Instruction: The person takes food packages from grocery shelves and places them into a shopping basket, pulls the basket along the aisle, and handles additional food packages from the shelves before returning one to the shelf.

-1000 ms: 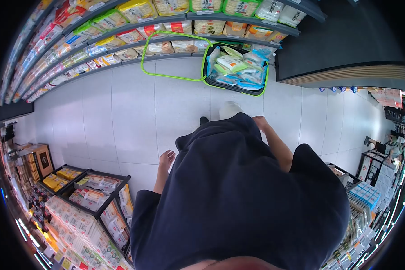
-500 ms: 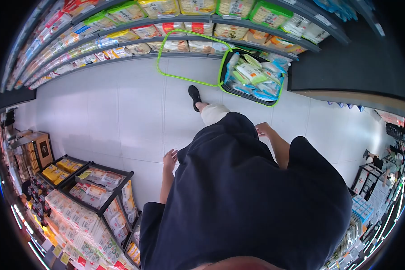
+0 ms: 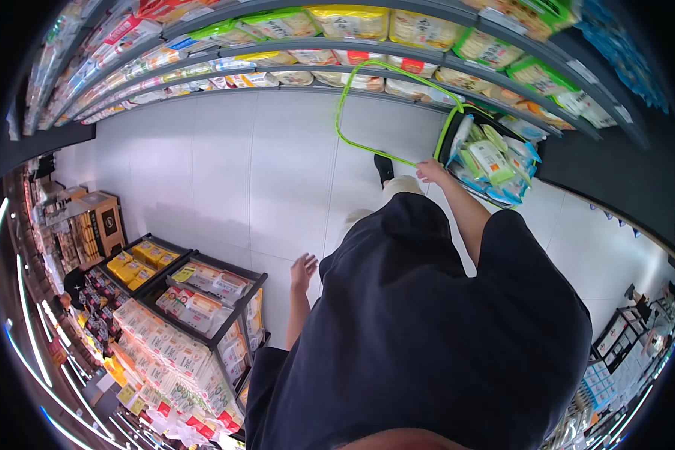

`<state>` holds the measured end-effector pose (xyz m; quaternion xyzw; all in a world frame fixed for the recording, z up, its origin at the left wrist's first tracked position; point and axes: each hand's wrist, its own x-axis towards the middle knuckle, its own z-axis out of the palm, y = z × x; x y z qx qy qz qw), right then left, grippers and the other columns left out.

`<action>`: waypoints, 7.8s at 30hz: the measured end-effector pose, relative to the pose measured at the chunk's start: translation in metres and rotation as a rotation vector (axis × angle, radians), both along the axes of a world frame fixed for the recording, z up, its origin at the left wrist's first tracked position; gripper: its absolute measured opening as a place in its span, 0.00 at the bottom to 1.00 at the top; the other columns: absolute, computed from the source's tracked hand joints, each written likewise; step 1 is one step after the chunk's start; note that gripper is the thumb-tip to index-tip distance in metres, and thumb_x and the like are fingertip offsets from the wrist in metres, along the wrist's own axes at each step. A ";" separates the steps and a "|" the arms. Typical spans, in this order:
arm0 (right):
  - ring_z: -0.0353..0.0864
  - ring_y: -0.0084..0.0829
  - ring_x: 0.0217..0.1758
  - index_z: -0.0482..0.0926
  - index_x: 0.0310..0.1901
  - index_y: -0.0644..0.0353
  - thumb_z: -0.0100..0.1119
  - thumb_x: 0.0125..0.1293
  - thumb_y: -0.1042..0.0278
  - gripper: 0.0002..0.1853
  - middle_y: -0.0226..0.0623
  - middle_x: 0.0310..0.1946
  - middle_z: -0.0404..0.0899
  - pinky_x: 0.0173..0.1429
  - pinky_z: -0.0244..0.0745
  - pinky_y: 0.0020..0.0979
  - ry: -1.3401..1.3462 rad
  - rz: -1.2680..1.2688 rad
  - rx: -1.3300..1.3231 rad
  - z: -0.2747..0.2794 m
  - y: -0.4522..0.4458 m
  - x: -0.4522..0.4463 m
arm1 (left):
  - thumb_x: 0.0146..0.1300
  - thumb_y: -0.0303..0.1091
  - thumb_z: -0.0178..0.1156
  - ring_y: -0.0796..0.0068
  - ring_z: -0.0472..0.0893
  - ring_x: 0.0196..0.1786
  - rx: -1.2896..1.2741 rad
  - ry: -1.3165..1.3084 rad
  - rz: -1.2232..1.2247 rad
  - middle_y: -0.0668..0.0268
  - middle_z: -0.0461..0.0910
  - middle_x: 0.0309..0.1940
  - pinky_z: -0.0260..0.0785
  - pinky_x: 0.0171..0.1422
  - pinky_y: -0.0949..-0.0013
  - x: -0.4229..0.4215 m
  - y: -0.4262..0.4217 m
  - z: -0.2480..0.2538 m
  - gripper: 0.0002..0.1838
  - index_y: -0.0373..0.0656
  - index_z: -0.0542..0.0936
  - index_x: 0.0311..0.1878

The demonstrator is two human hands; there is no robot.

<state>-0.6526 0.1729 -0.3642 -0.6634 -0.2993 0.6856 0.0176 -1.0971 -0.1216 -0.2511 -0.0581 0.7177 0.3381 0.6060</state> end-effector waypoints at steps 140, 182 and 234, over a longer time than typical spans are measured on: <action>0.77 0.40 0.45 0.78 0.44 0.57 0.55 0.55 0.53 0.20 0.44 0.40 0.79 0.52 0.70 0.35 -0.532 -1.235 0.185 0.103 0.133 -0.638 | 0.46 0.51 0.53 0.54 0.78 0.43 1.585 0.233 -3.388 0.56 0.80 0.33 0.65 0.50 0.56 -0.122 0.711 -0.012 0.20 0.49 0.81 0.37; 0.77 0.48 0.40 0.79 0.37 0.61 0.51 0.57 0.46 0.22 0.51 0.37 0.77 0.47 0.72 0.41 -0.868 -1.503 0.172 0.131 0.243 -0.854 | 0.48 0.47 0.53 0.56 0.79 0.43 1.652 0.457 -3.380 0.56 0.80 0.37 0.67 0.50 0.54 -0.314 0.789 -0.010 0.19 0.47 0.82 0.38; 0.76 0.46 0.44 0.80 0.42 0.57 0.36 0.61 0.44 0.27 0.49 0.40 0.78 0.52 0.68 0.39 -0.584 -0.857 0.037 0.095 0.299 -1.179 | 0.46 0.49 0.56 0.57 0.80 0.39 1.477 0.517 -3.257 0.54 0.81 0.32 0.69 0.49 0.61 -0.709 0.867 -0.015 0.19 0.43 0.83 0.32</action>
